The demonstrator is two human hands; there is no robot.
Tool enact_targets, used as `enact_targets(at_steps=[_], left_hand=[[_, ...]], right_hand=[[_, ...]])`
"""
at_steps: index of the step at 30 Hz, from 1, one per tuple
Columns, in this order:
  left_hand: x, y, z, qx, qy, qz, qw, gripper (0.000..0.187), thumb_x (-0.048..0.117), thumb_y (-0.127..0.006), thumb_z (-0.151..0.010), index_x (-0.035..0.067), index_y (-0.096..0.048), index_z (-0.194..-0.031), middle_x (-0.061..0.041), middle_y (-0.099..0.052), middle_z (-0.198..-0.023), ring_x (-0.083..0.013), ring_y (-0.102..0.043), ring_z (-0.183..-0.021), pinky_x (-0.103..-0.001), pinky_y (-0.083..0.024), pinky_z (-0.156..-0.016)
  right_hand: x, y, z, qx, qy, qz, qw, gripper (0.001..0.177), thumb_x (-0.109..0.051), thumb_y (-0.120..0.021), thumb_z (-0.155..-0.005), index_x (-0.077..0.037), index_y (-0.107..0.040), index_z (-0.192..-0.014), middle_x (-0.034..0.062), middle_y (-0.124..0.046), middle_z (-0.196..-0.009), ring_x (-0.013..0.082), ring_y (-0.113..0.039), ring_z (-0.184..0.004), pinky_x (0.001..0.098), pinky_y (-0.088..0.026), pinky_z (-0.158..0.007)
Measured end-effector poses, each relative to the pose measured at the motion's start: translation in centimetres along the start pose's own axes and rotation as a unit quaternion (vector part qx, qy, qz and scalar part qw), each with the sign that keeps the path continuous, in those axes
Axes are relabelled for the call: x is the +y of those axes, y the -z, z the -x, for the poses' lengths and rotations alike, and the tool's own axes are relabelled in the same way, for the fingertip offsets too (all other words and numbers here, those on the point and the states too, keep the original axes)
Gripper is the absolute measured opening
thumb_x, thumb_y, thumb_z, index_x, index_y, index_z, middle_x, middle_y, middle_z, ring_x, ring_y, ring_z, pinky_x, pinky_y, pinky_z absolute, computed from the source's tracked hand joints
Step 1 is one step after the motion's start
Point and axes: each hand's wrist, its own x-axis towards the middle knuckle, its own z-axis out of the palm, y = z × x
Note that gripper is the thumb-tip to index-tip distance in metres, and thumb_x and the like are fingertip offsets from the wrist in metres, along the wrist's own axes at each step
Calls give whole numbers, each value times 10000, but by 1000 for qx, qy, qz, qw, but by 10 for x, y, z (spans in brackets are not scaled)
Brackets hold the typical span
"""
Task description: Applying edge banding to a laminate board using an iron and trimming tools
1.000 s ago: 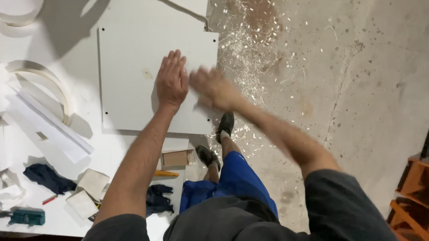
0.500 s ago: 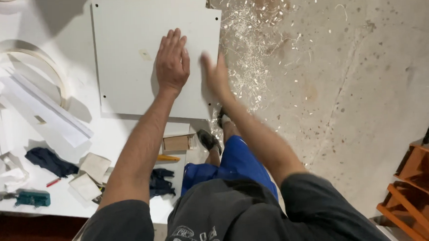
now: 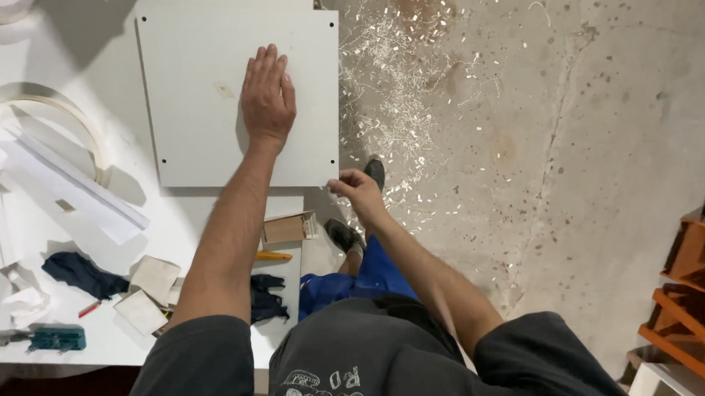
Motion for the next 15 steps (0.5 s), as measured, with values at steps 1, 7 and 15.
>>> enact_targets(at_steps=[1, 7, 15], left_hand=[[-1, 0, 0, 2, 2, -4, 1000, 388, 154, -436, -1080, -7, -677, -1338, -192, -593, -1455, -340, -509, -1399, -481, -348, -1211], [0, -1, 0, -2, 13, -6, 1000, 390, 166, -438, -1079, 1, -673, -1343, -183, -587, -1462, -329, -498, -1408, -474, -343, -1216], [2, -1, 2, -5, 13, -17, 1000, 392, 175, -436, -1078, 9, -678, -1338, -179, -589, -1460, -329, -505, -1403, -471, -349, -1212]], right_hand=[[-5, 0, 0, 1, -4, 26, 1000, 217, -198, -785, -874, -61, -711, -1025, 63, -734, -885, 151, -681, -816, 297, -557, -800], [-22, 0, 10, 32, -53, 67, 996, 204, -189, -688, -960, -35, -728, -1087, 106, -744, -976, 176, -690, -861, 293, -586, -815], [23, -54, 51, -216, 491, 490, 687, 505, -363, -772, -917, -95, -608, -1313, 163, -530, -1439, 382, -489, -1367, 535, -443, -1129]])
